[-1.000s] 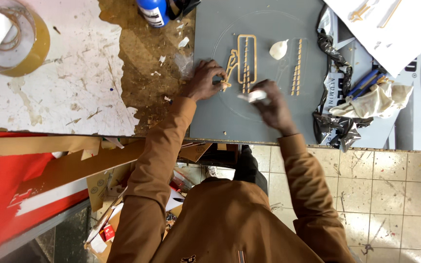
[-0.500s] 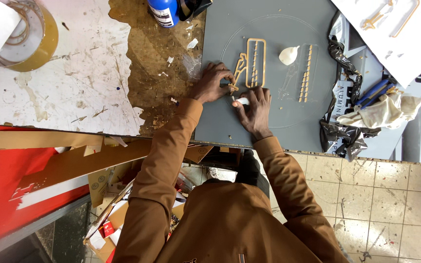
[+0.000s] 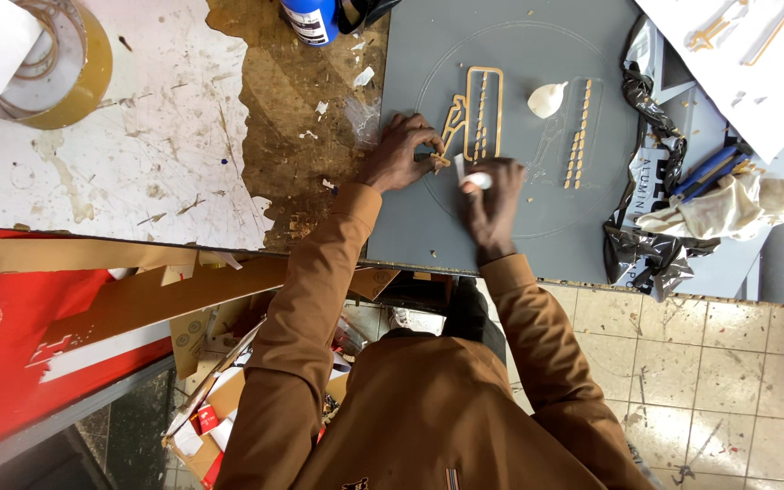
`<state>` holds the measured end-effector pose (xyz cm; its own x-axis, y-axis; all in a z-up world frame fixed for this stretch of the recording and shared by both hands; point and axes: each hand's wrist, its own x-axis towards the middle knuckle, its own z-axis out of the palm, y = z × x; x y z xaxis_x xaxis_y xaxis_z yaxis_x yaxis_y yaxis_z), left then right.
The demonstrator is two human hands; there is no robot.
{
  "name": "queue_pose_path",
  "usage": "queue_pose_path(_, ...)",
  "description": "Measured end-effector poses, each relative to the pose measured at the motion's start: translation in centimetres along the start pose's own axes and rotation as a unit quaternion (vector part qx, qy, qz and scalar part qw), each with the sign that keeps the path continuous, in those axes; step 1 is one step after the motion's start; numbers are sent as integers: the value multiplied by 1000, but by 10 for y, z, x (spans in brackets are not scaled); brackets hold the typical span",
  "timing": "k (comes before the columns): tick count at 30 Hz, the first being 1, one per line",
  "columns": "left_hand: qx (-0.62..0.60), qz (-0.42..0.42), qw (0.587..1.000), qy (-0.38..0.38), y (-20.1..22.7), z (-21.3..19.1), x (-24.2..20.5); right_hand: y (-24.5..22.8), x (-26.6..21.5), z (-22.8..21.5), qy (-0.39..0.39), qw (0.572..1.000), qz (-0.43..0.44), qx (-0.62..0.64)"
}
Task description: The person assembles small wooden craft parts on a gray cutting mat. They apply glue from a white bottle to the pieces and press them together, then use a blue utility knife to trim excess material from the assembly.
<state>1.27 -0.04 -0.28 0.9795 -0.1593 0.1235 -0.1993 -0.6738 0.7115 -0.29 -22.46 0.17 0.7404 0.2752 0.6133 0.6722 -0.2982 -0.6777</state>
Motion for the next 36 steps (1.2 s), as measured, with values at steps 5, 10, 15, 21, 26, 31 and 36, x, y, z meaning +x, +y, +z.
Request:
queue_pose_path(5,23,7,1000,11,-12,12,2,20,6,-44,108,983,43,-140)
queue_pose_path(10,29,13,999,-2,-15,11,2,49,-1,-80,90,950,82,-288)
queue_pose_path(15,44,-4,999,-6,-13,12,4,17,8,-63,66,924,85,-368)
queue_pose_path(21,70,22,997,2,-9,7,4,3,-2,1,-118,935,-39,-333)
queue_pose_path(26,30,27,999,7,-10,8,2,12,-3,12,-186,943,-22,-276)
queue_pose_path(31,-33,64,997,-6,-23,-1,15,9,4,6,-197,941,-54,-270)
queue_pose_path(36,-41,67,996,-35,-37,4,25,-4,13,-1,-221,930,-70,-285)
